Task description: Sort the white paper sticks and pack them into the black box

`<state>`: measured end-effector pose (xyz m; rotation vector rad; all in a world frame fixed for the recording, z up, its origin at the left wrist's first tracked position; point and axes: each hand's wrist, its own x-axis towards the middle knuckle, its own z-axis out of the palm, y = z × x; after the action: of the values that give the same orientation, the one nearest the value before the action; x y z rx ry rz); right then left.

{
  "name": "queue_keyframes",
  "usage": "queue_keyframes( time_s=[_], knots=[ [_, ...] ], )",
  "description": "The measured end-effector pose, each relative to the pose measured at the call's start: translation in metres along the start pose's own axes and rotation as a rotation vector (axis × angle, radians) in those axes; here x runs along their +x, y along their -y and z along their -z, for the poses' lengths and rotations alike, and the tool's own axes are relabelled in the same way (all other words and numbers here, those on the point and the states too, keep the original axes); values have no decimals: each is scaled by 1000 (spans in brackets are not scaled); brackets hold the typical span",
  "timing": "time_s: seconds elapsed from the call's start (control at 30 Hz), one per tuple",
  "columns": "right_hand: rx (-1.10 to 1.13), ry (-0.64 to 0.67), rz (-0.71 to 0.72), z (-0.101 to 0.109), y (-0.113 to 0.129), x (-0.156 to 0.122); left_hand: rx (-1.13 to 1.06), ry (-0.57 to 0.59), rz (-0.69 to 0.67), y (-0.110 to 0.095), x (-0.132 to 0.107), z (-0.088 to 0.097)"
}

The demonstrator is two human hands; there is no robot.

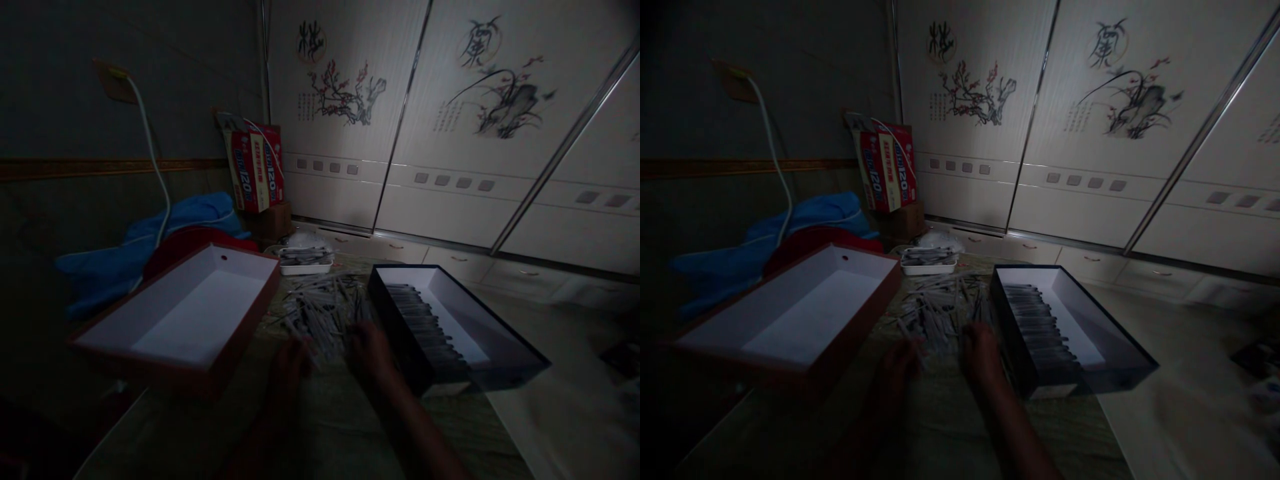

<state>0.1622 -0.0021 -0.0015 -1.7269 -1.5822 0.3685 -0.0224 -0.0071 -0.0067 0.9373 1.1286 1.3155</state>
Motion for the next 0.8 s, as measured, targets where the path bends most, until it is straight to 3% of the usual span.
queue_keyframes(
  time_s=[0.2, 0.33, 0.47, 0.6, 0.7, 0.8],
  knots=[
    [-303, 48, 0, -20, 16, 5, -10, 2, -25, 7, 1, 0],
    [-385, 60, 36, -14, 21, 6, -76, 7, -1, 6, 0, 0],
    [-236, -112, 138, 5, 24, -3, -265, 39, 69, 4, -1, -1],
    [13, -310, 155, 23, 35, -32, -510, 17, 204, 5, 0, -3],
    [214, -429, 133, 26, 47, -58, -623, -19, 286, 6, -1, -4],
    [291, -451, 141, 22, 54, -77, -674, -52, 329, 6, -1, -5]
  ],
)
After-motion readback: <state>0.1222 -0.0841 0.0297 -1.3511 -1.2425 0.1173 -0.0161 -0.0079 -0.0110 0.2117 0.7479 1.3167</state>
